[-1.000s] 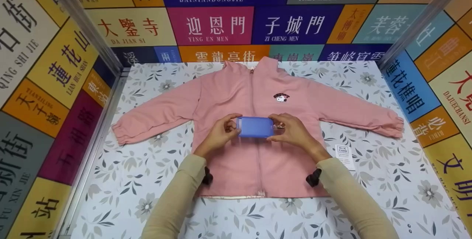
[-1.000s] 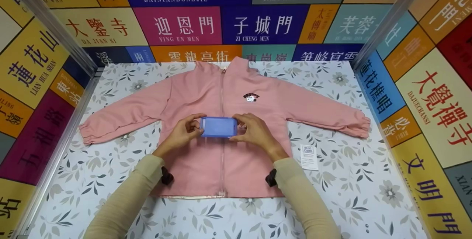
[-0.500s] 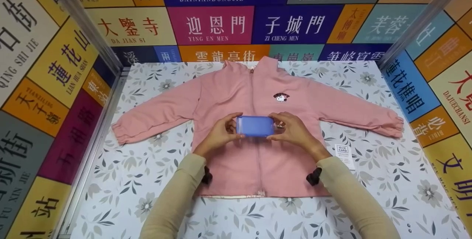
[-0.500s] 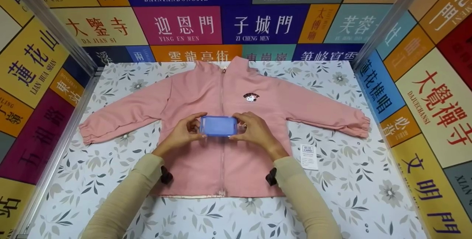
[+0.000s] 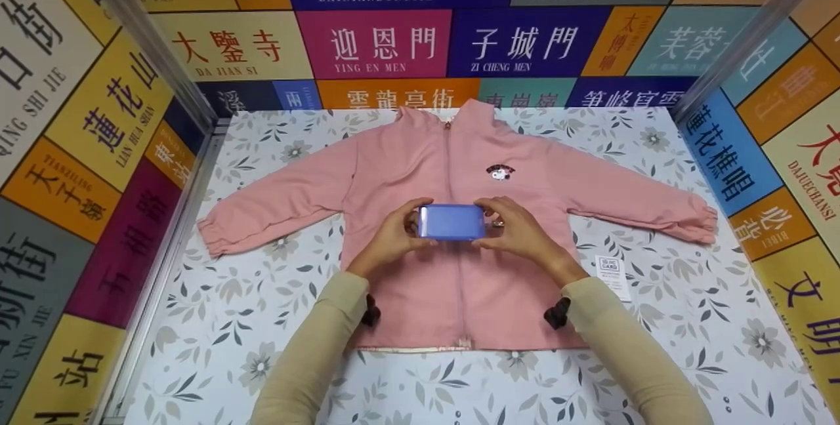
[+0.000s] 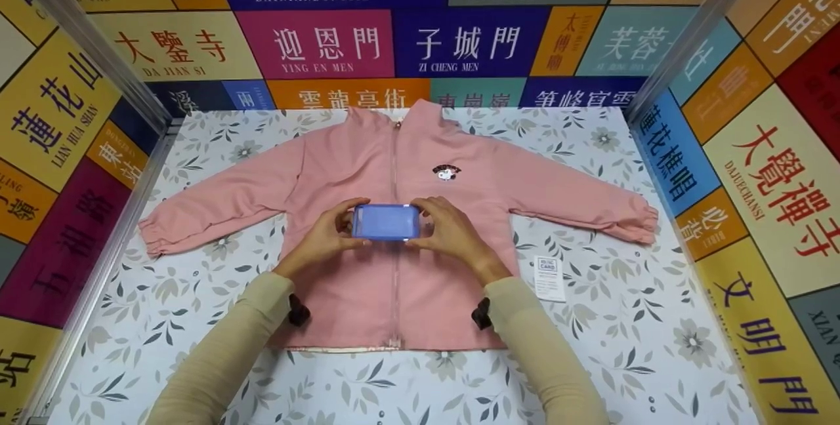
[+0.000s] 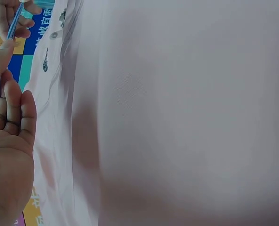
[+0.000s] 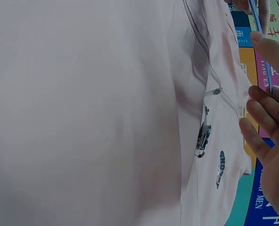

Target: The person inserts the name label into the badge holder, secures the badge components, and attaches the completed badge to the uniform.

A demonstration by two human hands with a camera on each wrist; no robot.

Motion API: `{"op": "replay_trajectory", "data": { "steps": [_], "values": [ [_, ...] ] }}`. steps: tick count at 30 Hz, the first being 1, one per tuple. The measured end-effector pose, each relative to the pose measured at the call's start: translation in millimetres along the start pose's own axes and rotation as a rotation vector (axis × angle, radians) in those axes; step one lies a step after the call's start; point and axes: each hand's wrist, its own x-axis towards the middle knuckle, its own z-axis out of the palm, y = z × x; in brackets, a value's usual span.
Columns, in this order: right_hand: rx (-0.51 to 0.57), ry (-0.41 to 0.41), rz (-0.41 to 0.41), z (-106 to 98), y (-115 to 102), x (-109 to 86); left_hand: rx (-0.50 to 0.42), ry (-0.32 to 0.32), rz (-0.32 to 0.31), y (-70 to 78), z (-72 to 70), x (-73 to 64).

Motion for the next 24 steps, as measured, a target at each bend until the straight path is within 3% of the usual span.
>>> {"op": "replay_trajectory", "data": {
  "steps": [5,10,24],
  "values": [
    [-0.014,-0.016,0.006,0.1,1.0,1.5,-0.027,-0.007,-0.006,3.8,0.5,-0.4],
    [-0.089,-0.022,-0.051,-0.5,1.9,2.1,-0.027,-0.007,-0.009,3.8,0.8,0.3],
    [-0.175,0.051,-0.164,-0.1,6.2,0.9,0.028,0.025,-0.014,0.5,0.5,-1.0]
  ]
}}
